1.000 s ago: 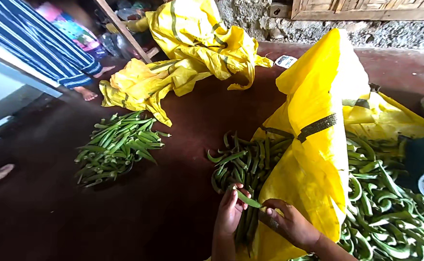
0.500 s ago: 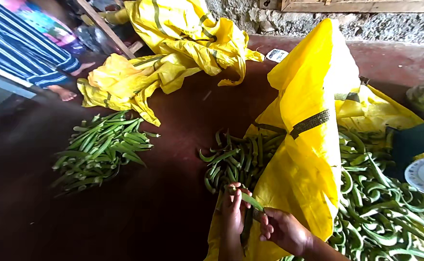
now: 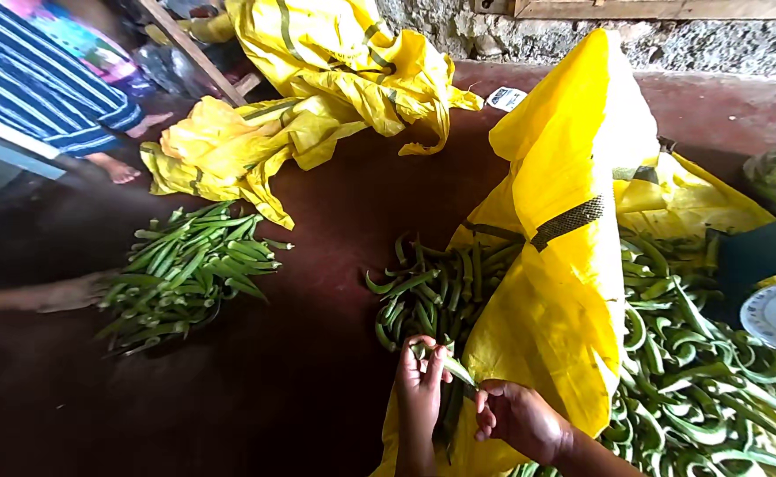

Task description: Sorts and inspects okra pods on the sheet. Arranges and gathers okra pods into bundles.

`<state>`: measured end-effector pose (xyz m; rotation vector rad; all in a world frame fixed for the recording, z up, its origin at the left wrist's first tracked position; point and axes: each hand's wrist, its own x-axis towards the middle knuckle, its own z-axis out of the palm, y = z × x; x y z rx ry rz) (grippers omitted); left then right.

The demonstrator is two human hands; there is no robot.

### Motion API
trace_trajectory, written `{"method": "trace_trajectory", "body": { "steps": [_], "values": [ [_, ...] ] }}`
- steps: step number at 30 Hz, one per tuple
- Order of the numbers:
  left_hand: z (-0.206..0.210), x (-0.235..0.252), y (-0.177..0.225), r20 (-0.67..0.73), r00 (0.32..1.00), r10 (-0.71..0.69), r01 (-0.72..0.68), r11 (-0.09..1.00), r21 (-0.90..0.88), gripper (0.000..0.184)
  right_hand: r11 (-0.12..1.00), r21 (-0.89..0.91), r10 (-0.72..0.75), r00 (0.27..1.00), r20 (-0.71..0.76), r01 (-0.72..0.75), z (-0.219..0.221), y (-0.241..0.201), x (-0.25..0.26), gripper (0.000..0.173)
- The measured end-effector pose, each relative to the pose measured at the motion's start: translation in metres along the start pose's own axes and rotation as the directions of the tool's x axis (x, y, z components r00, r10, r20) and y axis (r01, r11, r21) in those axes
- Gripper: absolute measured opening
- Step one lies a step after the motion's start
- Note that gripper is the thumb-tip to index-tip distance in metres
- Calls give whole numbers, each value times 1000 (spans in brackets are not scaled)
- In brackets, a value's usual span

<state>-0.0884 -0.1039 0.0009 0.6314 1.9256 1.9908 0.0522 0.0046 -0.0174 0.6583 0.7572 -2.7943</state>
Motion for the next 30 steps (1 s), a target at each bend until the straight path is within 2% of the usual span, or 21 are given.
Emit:
{"method": "trace_trajectory", "body": {
  "steps": [3, 6, 12, 15, 19, 23, 25, 26, 28, 29, 30],
  "values": [
    [5, 2, 2, -115, 993, 8, 23, 963, 269, 15, 1000, -5, 16, 1000, -9, -17, 3, 1, 0, 48],
    [7, 4, 4, -147, 988, 51, 24, 884, 466, 25, 1000, -7, 28, 1000, -10, -28, 4, 3, -1, 47],
    [6, 7, 1, -147, 988, 35, 50, 842, 537, 33, 999, -25, 30, 1000, -3, -30, 2, 6, 0, 46],
    [6, 7, 1, -133, 991, 10, 64, 837, 543, 36, 993, -105, 52, 998, -47, -57, 2, 5, 1, 42],
    [11, 2, 3, -67, 996, -63, 89, 857, 508, 34, 982, -158, 81, 984, -157, -106, 3, 3, 4, 36],
    [22, -12, 7, 167, 960, -226, 93, 814, 573, 35, 994, -104, 16, 993, -115, -28, -4, 1, 8, 59],
    [24, -16, 3, 203, 961, -189, 19, 774, 633, 37, 992, -127, -31, 990, -137, 13, -10, -4, 8, 57],
    [23, -13, 2, 169, 974, -151, 9, 770, 638, 35, 988, -149, -57, 986, -158, 33, -15, -7, 7, 50],
    [17, 4, -4, 62, 996, -57, 3, 759, 651, 31, 949, -305, -158, 961, -228, 84, -26, -14, 5, 35],
    [15, 17, -7, 25, 999, -33, 7, 733, 681, 30, 897, -434, -222, 936, -272, 86, -32, -18, 5, 35],
    [14, 32, -11, 19, 999, -45, 17, 687, 727, 28, 809, -586, -281, 908, -312, 49, -38, -23, 4, 42]
  ]
}}
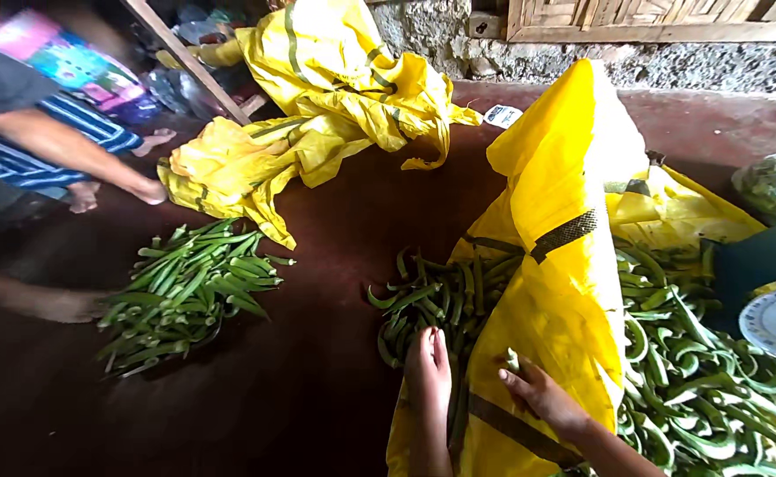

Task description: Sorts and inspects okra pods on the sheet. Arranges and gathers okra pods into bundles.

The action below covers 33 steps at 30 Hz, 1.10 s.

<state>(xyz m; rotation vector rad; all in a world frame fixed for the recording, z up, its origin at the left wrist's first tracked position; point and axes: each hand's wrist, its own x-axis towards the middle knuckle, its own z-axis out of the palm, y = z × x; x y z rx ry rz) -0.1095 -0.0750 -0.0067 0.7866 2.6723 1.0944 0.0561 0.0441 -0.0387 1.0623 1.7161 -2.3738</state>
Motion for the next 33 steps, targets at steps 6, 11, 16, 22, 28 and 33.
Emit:
{"method": "trace_trajectory", "body": {
  "steps": [6, 11, 16, 22, 28, 33],
  "values": [
    [54, 74, 7, 362, 907, -213, -26, 831, 555, 37, 954, -264, 98, 982, -164, -140, -40, 12, 14, 46],
    [67, 82, -10, 308, 927, -216, 37, 868, 496, 38, 982, -119, 128, 983, -129, -144, -41, 9, 12, 36],
    [23, 22, -7, 588, 798, -134, 4, 976, 217, 40, 984, -137, 100, 987, -125, -117, -38, 15, 12, 34],
    [-8, -20, 11, 749, 634, -193, -218, 885, 412, 39, 969, -195, 130, 983, -133, -155, -34, 10, 11, 33],
    [-1, 47, 13, 445, 857, -261, 15, 875, 484, 41, 960, -227, 133, 981, -138, -162, -34, 10, 12, 35],
    [53, 66, -32, 403, 846, -350, 99, 845, 525, 68, 956, -241, 136, 982, -132, -165, -34, 13, 14, 34]
  ]
}}
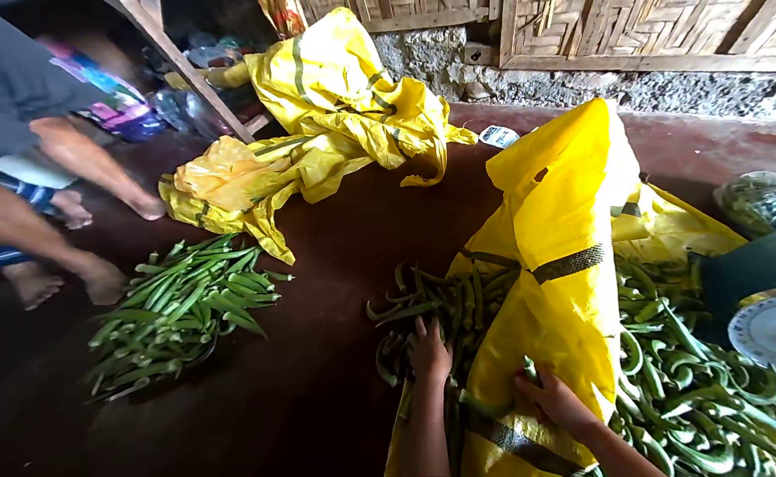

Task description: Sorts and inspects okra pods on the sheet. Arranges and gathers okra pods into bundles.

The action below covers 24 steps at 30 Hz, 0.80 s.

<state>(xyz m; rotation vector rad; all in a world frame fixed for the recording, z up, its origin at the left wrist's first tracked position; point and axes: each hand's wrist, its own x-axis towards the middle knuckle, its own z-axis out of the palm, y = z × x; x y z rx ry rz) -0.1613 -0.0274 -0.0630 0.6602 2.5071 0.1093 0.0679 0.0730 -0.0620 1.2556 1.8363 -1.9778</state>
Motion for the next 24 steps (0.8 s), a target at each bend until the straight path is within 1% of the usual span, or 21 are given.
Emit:
{"method": "trace_trajectory", "body": {
  "steps": [2, 4, 5, 7, 9, 10, 11, 12, 13, 14, 16, 17, 18, 19, 20, 21, 23, 24],
  "values": [
    [2, -11, -3, 2, 1000, 1, -1, 1000, 17, 63, 991, -133, -22, 1000, 23, 24, 1, -7, -5, 41],
    [1, -30, -7, 38, 999, -1, 1, 1000, 3, 57, 951, -289, -86, 992, 92, 109, 5, -11, -9, 50],
    [1, -38, -10, 45, 999, -4, 4, 1000, -9, 56, 923, -348, -128, 985, 117, 162, 8, -10, -9, 51],
    [3, -52, -20, 69, 998, -1, 2, 1000, -6, 54, 886, -405, -179, 972, 154, 227, 14, -5, -10, 51],
    [-2, -65, -27, 146, 989, 0, -8, 998, 55, 54, 855, -433, -224, 956, 188, 285, 17, -4, -14, 48],
    [-6, -70, -29, 197, 980, 9, -27, 995, 93, 51, 830, -461, -236, 946, 222, 315, 18, -4, -16, 49],
    [-11, -72, -30, 225, 974, 22, -52, 990, 129, 47, 798, -509, -209, 940, 269, 323, 19, -5, -17, 49],
    [-17, -71, -30, 211, 976, 50, -80, 987, 138, 42, 763, -563, -160, 936, 313, 319, 21, -8, -19, 48],
    [-24, -68, -26, 157, 984, 84, -105, 986, 126, 38, 734, -607, -111, 935, 336, 305, 25, -11, -20, 45],
    [-31, -61, -19, 82, 990, 117, -125, 987, 96, 37, 711, -635, -95, 936, 338, 302, 30, -14, -21, 42],
    [-44, -37, 0, -81, 984, 156, -154, 987, 38, 36, 703, -622, -162, 929, 332, 344, 47, -21, -28, 39],
    [-49, -22, 10, -142, 977, 157, -156, 988, 16, 38, 727, -590, -172, 926, 337, 350, 57, -29, -34, 41],
    [-54, -5, 20, -178, 974, 140, -142, 990, 3, 39, 760, -547, -177, 923, 343, 349, 66, -35, -39, 42],
    [-59, 12, 29, -181, 977, 110, -111, 994, 5, 40, 794, -507, -163, 921, 355, 336, 73, -42, -43, 46],
    [-62, 29, 36, -157, 984, 80, -80, 997, 2, 39, 820, -473, -148, 918, 368, 322, 77, -47, -44, 51],
    [-64, 43, 41, -93, 995, 45, -44, 999, 9, 37, 838, -444, -148, 915, 375, 318, 78, -49, -44, 53],
    [-63, 58, 52, 47, 998, -41, 40, 999, 33, 31, 853, -383, -217, 908, 357, 355, 74, -45, -39, 44],
    [-63, 57, 59, 88, 992, -95, 91, 995, 43, 31, 861, -359, -239, 910, 339, 360, 70, -41, -35, 40]
  ]
}}
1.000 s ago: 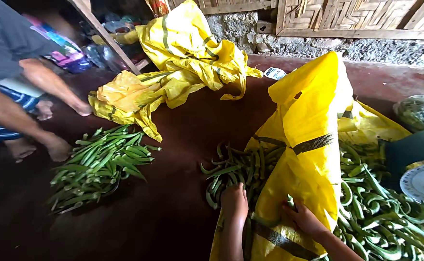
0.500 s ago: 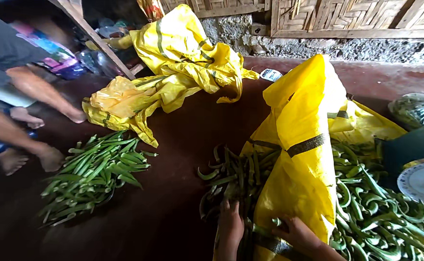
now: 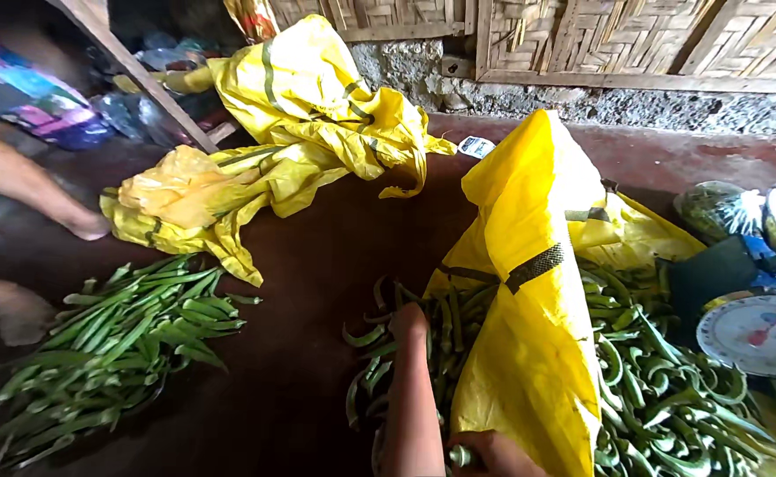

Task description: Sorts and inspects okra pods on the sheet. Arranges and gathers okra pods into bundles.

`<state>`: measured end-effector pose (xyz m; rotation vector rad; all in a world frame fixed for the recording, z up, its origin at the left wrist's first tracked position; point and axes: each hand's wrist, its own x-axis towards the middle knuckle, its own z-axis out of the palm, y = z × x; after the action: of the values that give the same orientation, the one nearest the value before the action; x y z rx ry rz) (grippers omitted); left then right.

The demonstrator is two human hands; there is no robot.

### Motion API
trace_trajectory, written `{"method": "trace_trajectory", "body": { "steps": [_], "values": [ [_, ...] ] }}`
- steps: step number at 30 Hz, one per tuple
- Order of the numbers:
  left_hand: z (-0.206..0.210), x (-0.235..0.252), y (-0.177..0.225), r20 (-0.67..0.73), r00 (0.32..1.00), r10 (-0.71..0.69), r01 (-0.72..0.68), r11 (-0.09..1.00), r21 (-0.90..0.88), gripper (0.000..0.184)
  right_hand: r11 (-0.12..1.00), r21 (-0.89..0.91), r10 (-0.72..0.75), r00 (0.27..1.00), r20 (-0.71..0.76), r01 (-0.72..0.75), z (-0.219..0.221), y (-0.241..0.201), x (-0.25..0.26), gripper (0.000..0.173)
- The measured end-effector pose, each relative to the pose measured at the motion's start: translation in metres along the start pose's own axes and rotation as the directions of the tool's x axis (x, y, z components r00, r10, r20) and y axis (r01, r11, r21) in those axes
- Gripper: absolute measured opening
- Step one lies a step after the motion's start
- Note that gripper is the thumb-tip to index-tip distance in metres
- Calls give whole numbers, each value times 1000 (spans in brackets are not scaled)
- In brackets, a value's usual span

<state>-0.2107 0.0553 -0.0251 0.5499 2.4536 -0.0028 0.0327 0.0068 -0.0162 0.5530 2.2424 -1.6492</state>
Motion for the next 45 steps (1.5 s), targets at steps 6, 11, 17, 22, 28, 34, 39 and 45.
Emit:
{"method": "trace_trajectory", "body": {
  "steps": [6, 11, 17, 22, 28, 34, 39, 45],
  "values": [
    [4, 4, 5, 36, 999, -38, 33, 989, 143, 38, 980, 171, 139, 965, -221, -102, -32, 29, 4, 38],
    [12, 22, -22, 41, 998, 37, -35, 998, -46, 43, 937, 338, 213, 912, -350, -89, -48, 32, 7, 34],
    [27, 15, -53, -76, 986, 148, -165, 913, -373, 35, 863, 504, 267, 872, -409, -28, -57, 34, 9, 29],
    [19, 1, -7, 6, 1000, 3, -3, 1000, 8, 47, 851, 525, 267, 868, -419, -8, -49, 31, 12, 26],
    [26, 3, -5, -9, 998, -66, 65, 996, -68, 44, 832, 553, 222, 885, -410, 48, -53, 19, 7, 23],
    [39, -31, -62, -209, 969, 129, -238, 279, -930, 35, 724, 682, 287, 854, -434, 104, -72, 19, -10, 19],
    [36, -86, -77, -136, 878, 458, -103, -98, -990, 40, 766, 601, 166, 833, -527, 228, -79, 13, -14, 27],
    [40, -121, -92, -110, 662, 742, -275, 104, -956, 39, 897, 95, -284, 729, -623, 431, -89, -3, -17, 48]
  ]
}}
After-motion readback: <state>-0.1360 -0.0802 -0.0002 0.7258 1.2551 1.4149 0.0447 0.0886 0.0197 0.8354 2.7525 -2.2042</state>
